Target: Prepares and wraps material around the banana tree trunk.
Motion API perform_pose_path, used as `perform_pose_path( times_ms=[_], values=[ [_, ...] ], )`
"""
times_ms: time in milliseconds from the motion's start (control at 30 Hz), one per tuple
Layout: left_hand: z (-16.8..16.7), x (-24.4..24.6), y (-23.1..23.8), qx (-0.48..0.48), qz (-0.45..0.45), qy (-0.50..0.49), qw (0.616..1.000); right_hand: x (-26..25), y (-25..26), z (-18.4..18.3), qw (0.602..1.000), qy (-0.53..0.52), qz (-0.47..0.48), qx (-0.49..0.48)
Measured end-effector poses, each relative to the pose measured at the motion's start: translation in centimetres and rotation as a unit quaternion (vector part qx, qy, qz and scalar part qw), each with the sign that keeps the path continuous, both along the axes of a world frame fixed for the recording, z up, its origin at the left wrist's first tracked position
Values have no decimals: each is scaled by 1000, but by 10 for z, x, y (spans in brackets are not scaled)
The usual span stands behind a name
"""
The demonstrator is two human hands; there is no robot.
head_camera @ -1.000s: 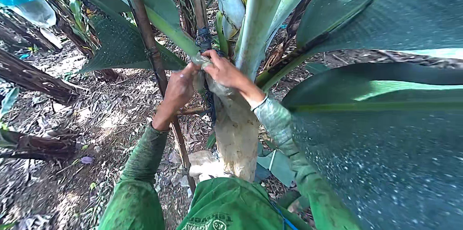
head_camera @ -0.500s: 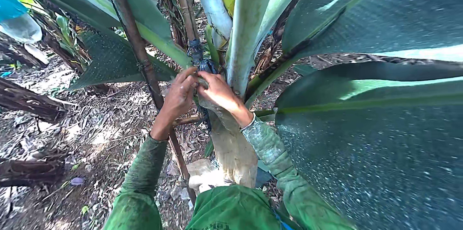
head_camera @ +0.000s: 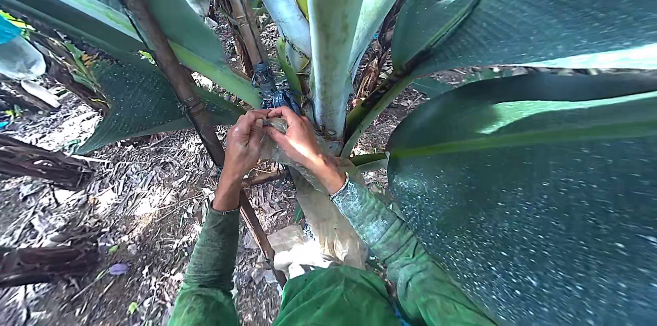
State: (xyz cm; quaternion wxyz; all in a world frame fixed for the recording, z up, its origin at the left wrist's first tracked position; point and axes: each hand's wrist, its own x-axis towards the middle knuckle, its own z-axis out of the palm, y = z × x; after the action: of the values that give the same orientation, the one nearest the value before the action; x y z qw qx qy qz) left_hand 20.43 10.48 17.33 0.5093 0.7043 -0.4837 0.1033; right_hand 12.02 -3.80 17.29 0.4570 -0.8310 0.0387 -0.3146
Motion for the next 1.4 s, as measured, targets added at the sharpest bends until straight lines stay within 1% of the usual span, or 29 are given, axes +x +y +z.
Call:
perform_pose_path(
  times_ms=[33,100,167,233,300,333,400,433,500,567,600,633,667,700,767,800,833,867,900,933,967,1033,1067,1100,1200,1300,1367,1400],
  values=[
    [2,0,4,19,-15,-17,1000,-2,2,1,1000,19,-4,0],
    [12,-3,14,89,-20,-53,994,-9,7,4,998,59,-14,0],
    [27,-10,19,173,14,-92,981,-15,13,5,996,82,-30,-17],
    [50,-19,11,215,68,-142,964,-18,20,6,993,109,-37,-28],
    [78,-28,-12,221,116,-197,948,-19,29,7,986,159,-34,-29],
    [91,-30,-29,244,134,-216,936,-18,33,4,984,169,-31,-38],
    [108,-26,-71,342,156,-221,900,-18,39,-2,985,163,-25,-42],
    [111,-25,-92,398,161,-206,879,-18,39,-6,988,145,-24,-40],
    [107,-23,-128,486,173,-185,836,-18,37,-13,992,116,-29,-39],
    [99,-19,-146,528,182,-190,807,-21,31,-15,992,115,-32,-47],
    [98,-17,-148,535,182,-198,801,-24,28,-16,992,114,-30,-49],
    [98,-17,-145,533,177,-204,802,-29,25,-17,992,111,-25,-49],
    [100,-17,-139,517,165,-205,814,-35,21,-16,991,123,-12,-46],
    [101,-16,-129,489,141,-201,837,-44,18,-17,990,133,5,-47],
    [102,-10,-100,390,47,-163,905,-65,8,-22,986,149,50,-48],
    [102,-5,-83,330,-13,-120,936,-75,2,-26,984,153,80,-47],
    [100,1,-63,271,-65,-55,959,-85,-4,-31,982,150,110,-41],
    [97,6,-44,215,-110,28,970,-95,-11,-36,980,138,141,-35],
    [92,11,-27,160,-135,117,971,-103,-19,-40,978,125,167,-30],
    [84,14,-13,109,-137,191,966,-110,-27,-41,976,111,187,-24],
    [76,15,-1,66,-130,240,960,-115,-35,-40,975,92,201,-10],
    [58,15,16,14,-119,295,948,-119,-47,-31,975,36,213,59],
    [50,13,23,4,-120,316,941,-118,-50,-23,973,12,209,97],
    [44,9,28,3,-116,337,934,-115,-52,-15,973,-8,200,116],
    [38,-24,40,5,-65,366,928,-92,-46,11,978,-38,170,111],
    [13,-45,43,-23,-36,367,929,-53,-26,28,974,-31,186,127],
    [-4,-49,33,-12,19,339,941,-20,-19,30,977,-24,183,111],
    [-10,-51,29,-4,47,309,950,-14,-17,27,980,-17,174,95]
  ],
)
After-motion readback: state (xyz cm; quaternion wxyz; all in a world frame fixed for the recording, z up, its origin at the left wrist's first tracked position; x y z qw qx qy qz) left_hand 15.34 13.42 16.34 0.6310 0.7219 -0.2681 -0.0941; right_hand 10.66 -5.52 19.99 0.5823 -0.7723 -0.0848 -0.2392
